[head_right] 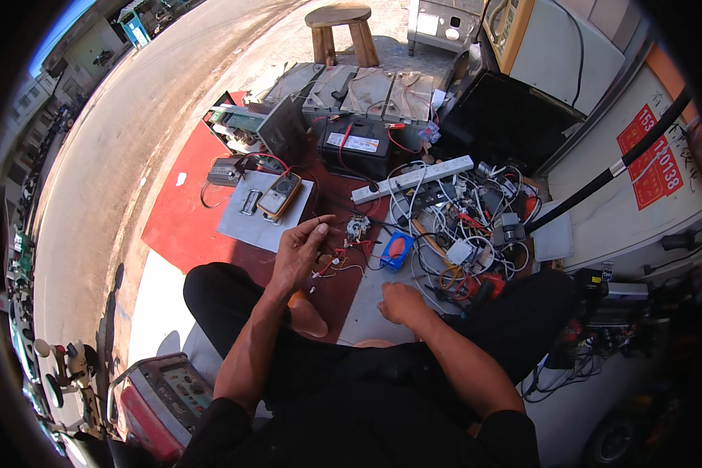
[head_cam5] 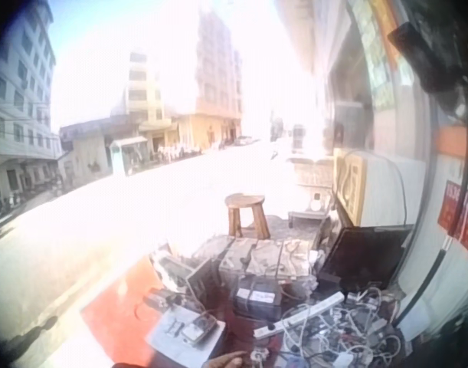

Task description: The person sits on the ground and uses pliers and scissors to strip wires and manipulate a small electronic component. They repeatedly cut and strip wires connected to a small circuit board or module.

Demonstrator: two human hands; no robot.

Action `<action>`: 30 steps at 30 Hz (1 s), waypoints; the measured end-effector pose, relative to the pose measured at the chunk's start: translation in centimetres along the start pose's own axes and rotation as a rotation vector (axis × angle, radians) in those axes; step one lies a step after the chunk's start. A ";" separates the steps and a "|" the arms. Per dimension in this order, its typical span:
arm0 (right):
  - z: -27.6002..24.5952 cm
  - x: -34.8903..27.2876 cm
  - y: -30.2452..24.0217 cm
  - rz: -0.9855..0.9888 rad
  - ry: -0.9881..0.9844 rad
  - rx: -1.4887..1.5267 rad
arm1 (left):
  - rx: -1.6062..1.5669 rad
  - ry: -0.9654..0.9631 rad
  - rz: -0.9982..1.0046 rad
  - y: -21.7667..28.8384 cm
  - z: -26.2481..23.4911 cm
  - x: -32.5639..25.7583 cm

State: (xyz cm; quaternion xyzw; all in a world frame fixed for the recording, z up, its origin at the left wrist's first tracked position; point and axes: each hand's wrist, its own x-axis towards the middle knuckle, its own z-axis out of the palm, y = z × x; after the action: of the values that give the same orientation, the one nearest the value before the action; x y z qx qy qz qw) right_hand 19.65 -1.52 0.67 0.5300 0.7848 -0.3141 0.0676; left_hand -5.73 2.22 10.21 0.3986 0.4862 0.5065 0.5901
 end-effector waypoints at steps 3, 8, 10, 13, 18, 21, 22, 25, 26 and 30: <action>-1.8 -0.8 -3.8 -0.075 0.085 0.090 | -0.029 0.039 -0.069 1.1 0.7 0.2; -5.1 -1.0 -6.5 -0.152 0.437 0.696 | -0.219 -0.034 -0.155 1.4 1.8 0.7; -6.9 -1.1 -6.1 -0.197 0.517 0.842 | -0.229 -0.097 -0.137 1.2 2.3 1.0; -10.4 -1.0 -4.9 -0.114 0.462 1.054 | -0.140 -0.198 -0.159 0.9 3.3 1.1; -14.1 0.0 -4.6 -0.202 0.275 1.302 | -0.063 -0.361 -0.279 1.1 4.0 1.1; -13.1 1.1 -5.3 -0.077 0.333 1.327 | -0.080 -0.327 -0.256 1.0 3.9 1.5; -12.5 1.7 -5.4 -0.084 0.381 1.325 | -0.086 -0.315 -0.262 0.8 4.0 1.7; -10.5 4.0 -5.2 -0.037 0.608 1.502 | -0.125 -0.241 -0.235 0.1 4.3 2.4; -10.1 4.6 -4.6 -0.006 0.653 1.596 | -0.120 -0.210 -0.232 0.0 4.1 2.5; -9.1 5.8 -0.7 0.174 0.658 1.614 | -0.247 -0.043 -0.207 0.4 2.7 2.4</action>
State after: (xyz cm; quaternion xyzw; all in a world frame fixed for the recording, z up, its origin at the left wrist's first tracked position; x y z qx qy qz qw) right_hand 18.62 8.02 5.63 0.5377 0.2591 -0.5986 -0.5342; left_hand -3.13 4.73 10.78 0.2817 0.4458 0.4904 0.6939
